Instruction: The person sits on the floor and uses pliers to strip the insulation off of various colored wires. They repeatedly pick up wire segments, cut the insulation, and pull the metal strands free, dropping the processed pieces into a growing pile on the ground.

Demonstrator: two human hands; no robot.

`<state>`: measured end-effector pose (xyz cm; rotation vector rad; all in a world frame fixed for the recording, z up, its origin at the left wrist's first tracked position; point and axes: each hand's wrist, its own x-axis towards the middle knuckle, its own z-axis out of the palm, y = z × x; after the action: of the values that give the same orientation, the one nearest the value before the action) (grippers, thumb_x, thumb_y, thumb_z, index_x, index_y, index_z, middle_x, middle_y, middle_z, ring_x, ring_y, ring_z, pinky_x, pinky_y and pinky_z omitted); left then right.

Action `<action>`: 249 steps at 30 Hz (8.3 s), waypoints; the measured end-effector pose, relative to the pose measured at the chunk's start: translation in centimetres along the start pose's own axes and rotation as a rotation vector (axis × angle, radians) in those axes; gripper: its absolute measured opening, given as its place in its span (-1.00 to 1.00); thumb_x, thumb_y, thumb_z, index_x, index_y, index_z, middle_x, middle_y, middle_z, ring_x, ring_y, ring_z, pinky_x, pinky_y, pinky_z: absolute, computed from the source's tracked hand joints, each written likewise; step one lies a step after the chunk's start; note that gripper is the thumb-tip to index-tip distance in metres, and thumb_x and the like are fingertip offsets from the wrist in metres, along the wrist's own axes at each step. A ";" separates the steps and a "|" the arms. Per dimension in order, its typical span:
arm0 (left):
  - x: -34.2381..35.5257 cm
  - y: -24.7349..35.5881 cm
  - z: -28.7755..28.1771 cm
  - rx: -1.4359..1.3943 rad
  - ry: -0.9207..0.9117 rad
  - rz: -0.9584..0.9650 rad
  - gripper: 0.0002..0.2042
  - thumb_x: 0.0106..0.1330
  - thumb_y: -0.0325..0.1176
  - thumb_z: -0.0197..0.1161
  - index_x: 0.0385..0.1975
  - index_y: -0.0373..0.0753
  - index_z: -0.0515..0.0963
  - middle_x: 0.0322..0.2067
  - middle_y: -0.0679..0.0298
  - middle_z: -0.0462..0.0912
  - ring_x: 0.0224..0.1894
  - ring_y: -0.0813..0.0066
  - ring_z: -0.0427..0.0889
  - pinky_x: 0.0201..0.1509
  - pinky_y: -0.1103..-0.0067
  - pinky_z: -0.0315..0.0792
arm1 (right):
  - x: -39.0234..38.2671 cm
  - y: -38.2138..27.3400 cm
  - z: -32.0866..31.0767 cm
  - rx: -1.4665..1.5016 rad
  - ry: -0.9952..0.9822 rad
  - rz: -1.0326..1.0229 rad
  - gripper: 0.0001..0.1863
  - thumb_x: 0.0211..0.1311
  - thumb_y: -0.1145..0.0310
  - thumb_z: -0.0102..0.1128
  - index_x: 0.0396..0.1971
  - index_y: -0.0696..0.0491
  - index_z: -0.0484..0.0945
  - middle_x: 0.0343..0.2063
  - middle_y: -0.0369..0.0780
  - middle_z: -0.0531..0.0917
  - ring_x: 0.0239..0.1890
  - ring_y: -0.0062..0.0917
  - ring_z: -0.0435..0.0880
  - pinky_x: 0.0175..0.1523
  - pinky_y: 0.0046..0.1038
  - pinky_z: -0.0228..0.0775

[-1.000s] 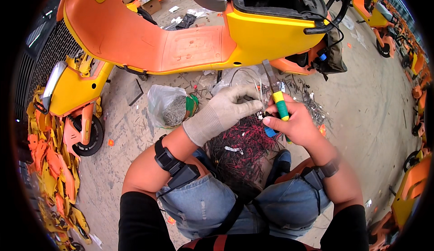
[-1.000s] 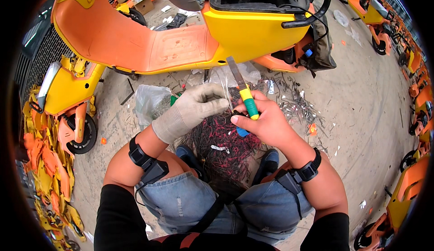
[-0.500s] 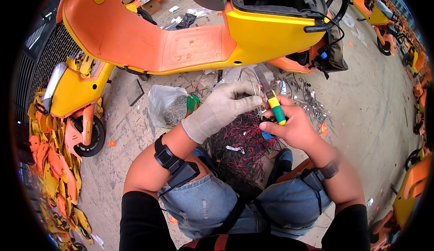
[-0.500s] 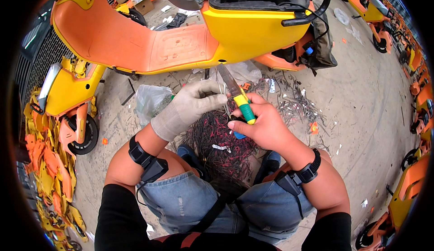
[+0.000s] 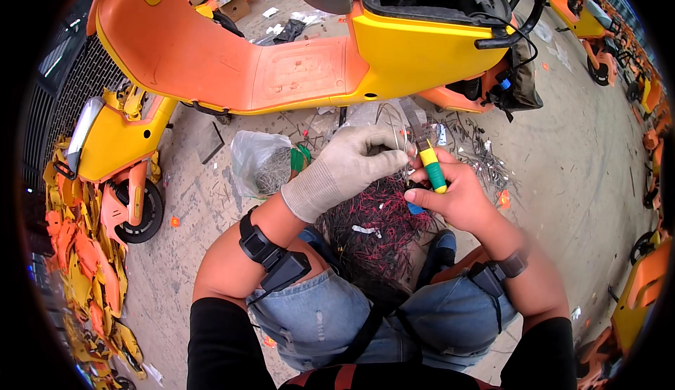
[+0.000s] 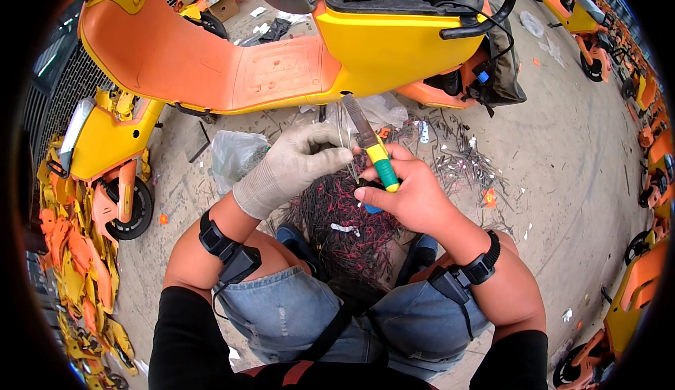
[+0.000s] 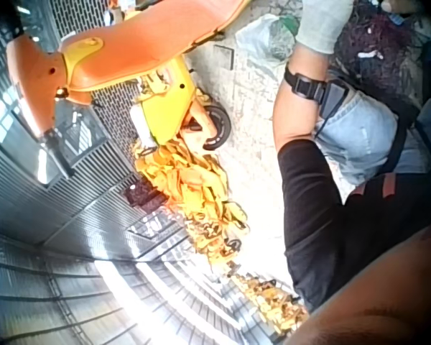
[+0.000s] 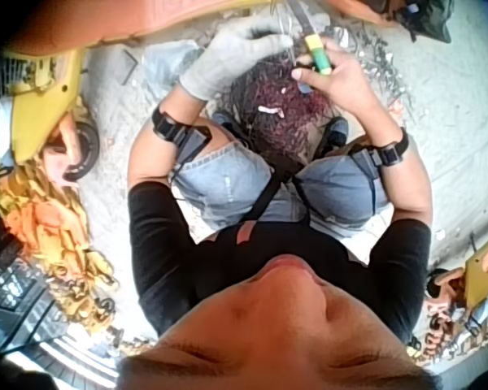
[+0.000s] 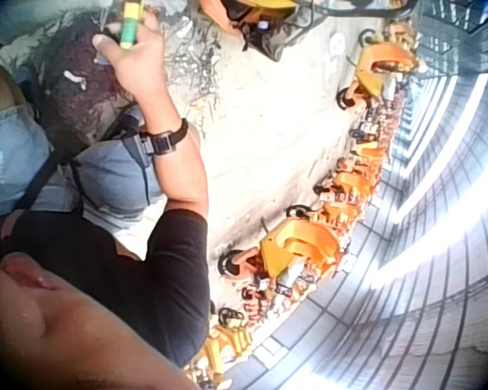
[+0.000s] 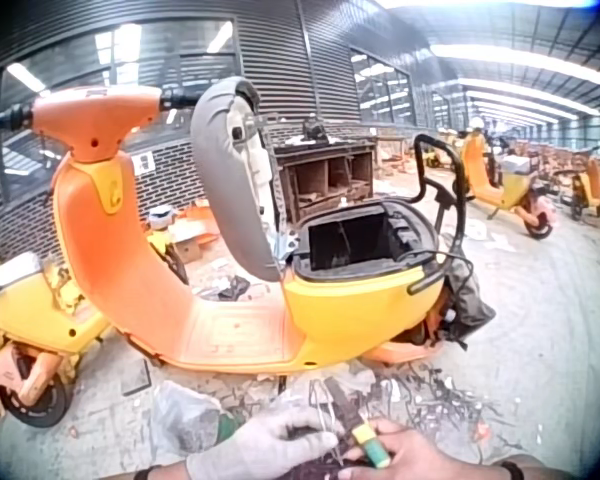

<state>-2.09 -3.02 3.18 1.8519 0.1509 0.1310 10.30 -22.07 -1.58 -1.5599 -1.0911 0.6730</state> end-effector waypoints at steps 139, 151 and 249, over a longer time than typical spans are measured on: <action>-1.0 -3.1 -1.7 0.655 0.019 0.552 -0.86 0.27 -0.45 0.13 -0.22 -0.31 0.51 -0.26 0.09 0.65 -0.21 0.19 0.67 -0.06 0.43 0.54 | -0.8 -1.1 -1.0 0.383 -0.330 0.311 -0.84 0.18 0.43 0.32 -0.29 0.20 0.70 0.11 -0.16 0.52 0.14 -0.43 0.46 0.27 -0.38 0.24; -1.3 -2.5 -2.2 0.704 -0.152 0.370 -0.85 0.25 -0.49 0.16 -0.20 -0.24 0.52 -0.03 0.04 0.62 0.06 0.12 0.60 0.19 0.38 0.48 | -1.1 -0.4 -1.3 0.349 -0.332 0.208 -0.88 0.21 0.50 0.29 -0.29 0.19 0.71 0.06 -0.17 0.52 0.13 -0.39 0.52 0.27 -0.32 0.32; -0.9 -2.6 -0.1 0.431 -0.045 -0.116 -0.83 0.22 -0.32 0.20 -0.34 -0.29 0.48 -0.56 0.26 0.47 -0.48 0.49 0.48 -0.33 0.49 0.44 | -1.0 1.2 0.3 -0.046 -0.242 0.434 -0.65 0.19 0.24 0.29 -0.13 0.17 0.58 -0.33 -0.09 0.65 -0.23 -0.36 0.64 -0.03 -0.37 0.43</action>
<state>-3.07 -2.38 0.73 2.2674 0.2714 -0.0280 10.00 -22.89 -2.89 -1.8097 -0.9500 1.1607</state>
